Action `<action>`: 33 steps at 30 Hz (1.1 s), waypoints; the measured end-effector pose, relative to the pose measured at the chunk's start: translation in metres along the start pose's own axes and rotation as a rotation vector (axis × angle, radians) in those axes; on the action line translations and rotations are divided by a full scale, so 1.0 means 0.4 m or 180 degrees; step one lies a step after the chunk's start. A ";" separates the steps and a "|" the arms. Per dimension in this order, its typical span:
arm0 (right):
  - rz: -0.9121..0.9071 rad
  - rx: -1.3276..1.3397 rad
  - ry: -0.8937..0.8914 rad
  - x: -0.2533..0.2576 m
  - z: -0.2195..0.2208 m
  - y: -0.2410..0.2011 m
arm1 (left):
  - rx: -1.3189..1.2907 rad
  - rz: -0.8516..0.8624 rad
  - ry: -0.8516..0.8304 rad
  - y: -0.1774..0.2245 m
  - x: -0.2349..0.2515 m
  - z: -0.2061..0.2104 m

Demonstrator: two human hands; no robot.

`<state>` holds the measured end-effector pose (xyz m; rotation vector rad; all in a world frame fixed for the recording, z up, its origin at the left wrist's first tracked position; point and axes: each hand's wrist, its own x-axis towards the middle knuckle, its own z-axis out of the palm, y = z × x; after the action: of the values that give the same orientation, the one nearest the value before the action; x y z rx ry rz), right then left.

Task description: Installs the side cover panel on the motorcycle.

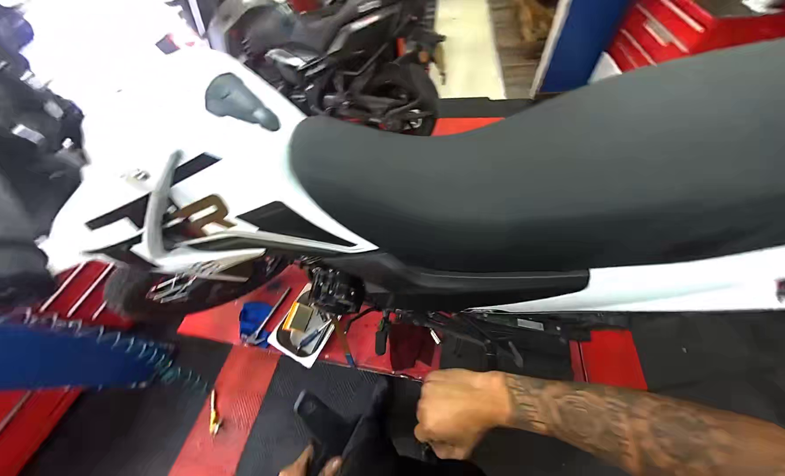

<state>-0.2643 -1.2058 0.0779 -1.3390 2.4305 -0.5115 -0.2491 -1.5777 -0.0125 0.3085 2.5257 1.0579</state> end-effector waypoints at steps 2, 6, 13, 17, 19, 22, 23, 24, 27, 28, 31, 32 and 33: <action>0.0189 -0.0026 -0.0400 0.071 0.011 0.067 | -0.0167 -0.0187 0.0147 -0.013 -0.022 0.021; 0.0504 -0.0512 -0.0732 0.077 -0.022 0.212 | -0.0227 -0.0272 0.0347 -0.018 -0.056 0.051; 0.1109 0.0545 0.0156 0.088 0.030 0.210 | -0.0287 0.0282 -0.0521 0.049 0.038 0.065; 0.1662 0.3309 0.1805 0.091 0.152 0.059 | 0.0823 0.0837 -0.1916 0.123 0.223 0.075; 0.2322 0.3829 0.3346 0.070 0.249 0.025 | 0.1138 0.1151 -0.2269 0.160 0.318 0.094; 0.3350 0.4178 0.5526 0.035 0.368 -0.007 | 0.1418 0.1585 -0.1952 0.222 0.433 0.067; 0.3591 0.4349 0.6210 0.025 0.402 -0.026 | 0.1264 0.1793 -0.1534 0.235 0.465 0.059; 0.3727 0.4568 0.6830 0.026 0.436 -0.055 | 0.0950 0.1910 -0.1202 0.240 0.491 0.054; 0.3178 0.5363 0.8290 0.107 0.518 -0.126 | 0.0068 0.1199 -0.1278 0.296 0.499 0.089; 0.2811 0.5660 0.8588 0.161 0.550 -0.149 | -0.0242 0.0941 -0.1336 0.314 0.467 0.116; 0.2478 0.6710 0.8232 0.348 0.665 -0.229 | -0.0809 0.1117 -0.1163 0.303 0.389 0.188; 0.2924 0.6714 0.7530 0.397 0.698 -0.244 | -0.0622 0.1399 -0.1354 0.285 0.388 0.200; 0.3503 0.6324 0.6763 0.429 0.721 -0.238 | -0.0280 0.1684 -0.1654 0.267 0.397 0.209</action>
<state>-0.1548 -1.4443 -0.1520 -1.4345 -0.4813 2.2443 -0.3507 -1.3963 -0.0310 1.1127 1.9619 1.0837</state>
